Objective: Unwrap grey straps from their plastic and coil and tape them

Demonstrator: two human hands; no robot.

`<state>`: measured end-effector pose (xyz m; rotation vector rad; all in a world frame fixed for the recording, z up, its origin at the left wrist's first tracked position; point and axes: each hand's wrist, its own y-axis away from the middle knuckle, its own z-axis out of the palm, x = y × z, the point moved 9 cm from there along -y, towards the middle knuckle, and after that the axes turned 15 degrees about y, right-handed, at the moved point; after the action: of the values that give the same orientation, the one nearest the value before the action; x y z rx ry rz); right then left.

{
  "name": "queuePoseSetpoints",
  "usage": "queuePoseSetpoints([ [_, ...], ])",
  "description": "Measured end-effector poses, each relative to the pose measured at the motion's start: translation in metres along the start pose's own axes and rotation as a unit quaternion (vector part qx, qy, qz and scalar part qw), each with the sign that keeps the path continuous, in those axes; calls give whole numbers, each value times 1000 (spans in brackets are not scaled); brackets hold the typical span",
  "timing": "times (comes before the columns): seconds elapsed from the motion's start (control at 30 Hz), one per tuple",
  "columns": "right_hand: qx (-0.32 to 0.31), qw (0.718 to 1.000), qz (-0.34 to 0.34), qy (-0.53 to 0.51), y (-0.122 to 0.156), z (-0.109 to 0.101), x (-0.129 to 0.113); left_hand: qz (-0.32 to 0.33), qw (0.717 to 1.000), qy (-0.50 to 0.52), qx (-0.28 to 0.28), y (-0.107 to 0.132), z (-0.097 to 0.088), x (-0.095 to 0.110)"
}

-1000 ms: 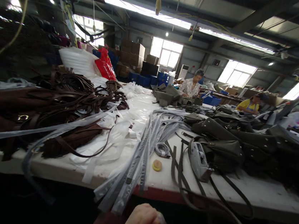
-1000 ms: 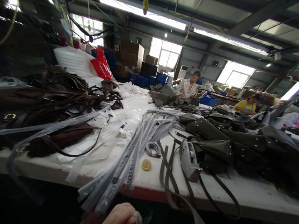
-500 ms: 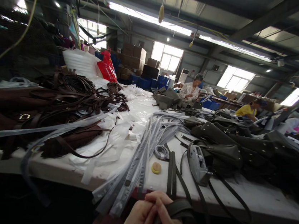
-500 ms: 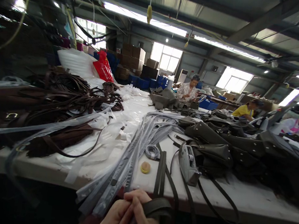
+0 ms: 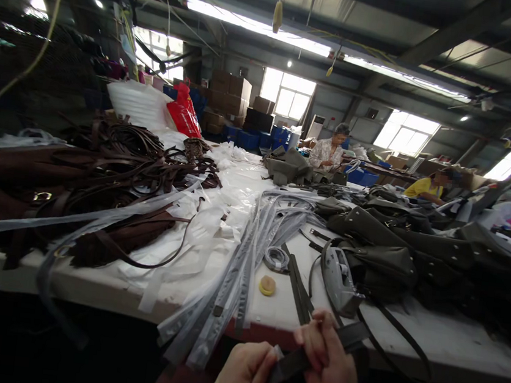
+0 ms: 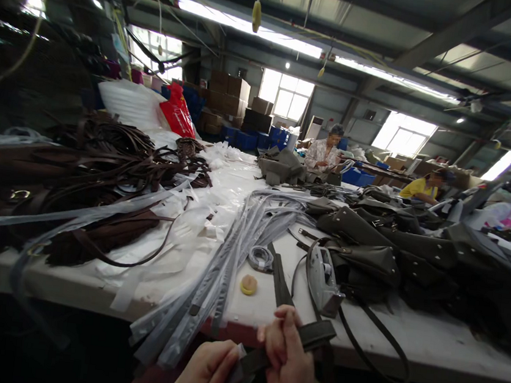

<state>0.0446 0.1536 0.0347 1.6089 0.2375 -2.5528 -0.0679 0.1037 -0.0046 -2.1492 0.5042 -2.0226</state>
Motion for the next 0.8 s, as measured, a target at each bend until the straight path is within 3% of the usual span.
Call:
queuePoseSetpoints([
  [0.1, -65, 996, 34, 45, 10, 27, 33, -6, 999, 43, -8, -1, 2, -1],
  [0.17, -53, 997, 47, 41, 6, 21, 32, -20, 999, 36, -3, 0, -1, -5],
  [0.3, 60, 997, 12, -40, -17, -27, -13, -49, 999, -19, -3, 4, -4, -11],
  [0.4, 79, 995, -13, -60, -27, -43, -36, -49, 998, -29, -7, 6, -3, -14],
  [0.5, 54, 998, -6, -34, -23, -30, -25, -53, 998, -31, 13, 7, -4, -18],
  [0.7, -33, 999, 42, -1, 2, 23, 32, -50, 998, 16, 16, 5, 0, -23],
  [0.8, -58, 996, 62, 8, 3, 28, 38, -49, 998, 41, 3, 4, 2, -21],
])
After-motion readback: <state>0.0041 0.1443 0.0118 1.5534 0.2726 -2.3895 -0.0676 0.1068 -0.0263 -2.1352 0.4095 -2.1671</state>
